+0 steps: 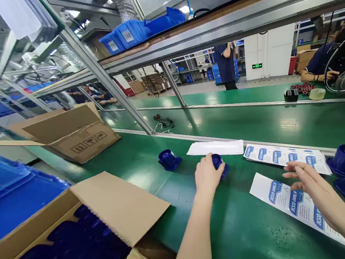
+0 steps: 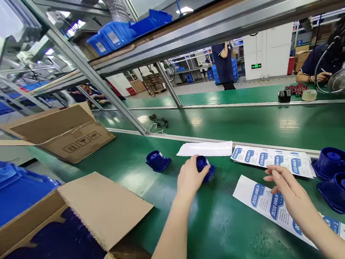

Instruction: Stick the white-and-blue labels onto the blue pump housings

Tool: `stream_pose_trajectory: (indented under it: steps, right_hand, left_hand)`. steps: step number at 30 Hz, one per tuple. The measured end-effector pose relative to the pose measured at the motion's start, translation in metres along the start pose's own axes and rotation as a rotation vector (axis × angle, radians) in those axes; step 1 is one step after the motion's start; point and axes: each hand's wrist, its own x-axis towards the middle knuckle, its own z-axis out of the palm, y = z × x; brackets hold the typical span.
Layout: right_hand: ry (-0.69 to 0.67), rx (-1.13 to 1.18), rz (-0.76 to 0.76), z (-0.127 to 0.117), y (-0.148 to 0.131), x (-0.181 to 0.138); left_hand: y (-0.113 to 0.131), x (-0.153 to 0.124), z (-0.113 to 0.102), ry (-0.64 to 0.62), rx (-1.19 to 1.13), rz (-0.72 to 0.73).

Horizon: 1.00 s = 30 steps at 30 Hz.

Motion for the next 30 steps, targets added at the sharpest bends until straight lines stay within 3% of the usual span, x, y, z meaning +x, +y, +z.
stream_pose_trajectory:
  steps: [5,12,15,19,22,25,27,30]
  right_hand:
    - [-0.052,-0.040,0.049,-0.003,-0.001,0.003]
    - [-0.099,-0.098,-0.011,-0.008,-0.009,0.002]
    - [-0.047,-0.187,-0.113,-0.014,-0.014,0.006]
    - [0.008,-0.470,-0.441,-0.022,-0.014,0.018]
    - [-0.053,-0.892,-0.564,-0.024,-0.007,0.024]
    - [-0.115,-1.118,-0.538,-0.019,0.002,0.024]
    - [-0.133,-1.137,-0.536,-0.012,0.007,0.022]
    - [-0.173,-1.171,-0.576,-0.002,0.011,0.017]
  left_hand:
    - [-0.049,0.033,-0.017,0.123,0.150,-0.201]
    - [-0.095,0.055,-0.011,0.325,0.146,-0.324]
    - [-0.099,0.051,-0.008,0.380,0.116,-0.318]
    - [-0.076,0.041,-0.009,0.469,0.089,-0.293]
    - [-0.039,0.036,-0.010,0.442,0.064,-0.125]
    - [0.008,0.027,0.001,0.352,-0.002,0.224]
    - [0.035,0.016,0.018,0.164,-0.079,0.523]
    - [0.057,-0.006,0.049,-0.256,-0.130,0.849]
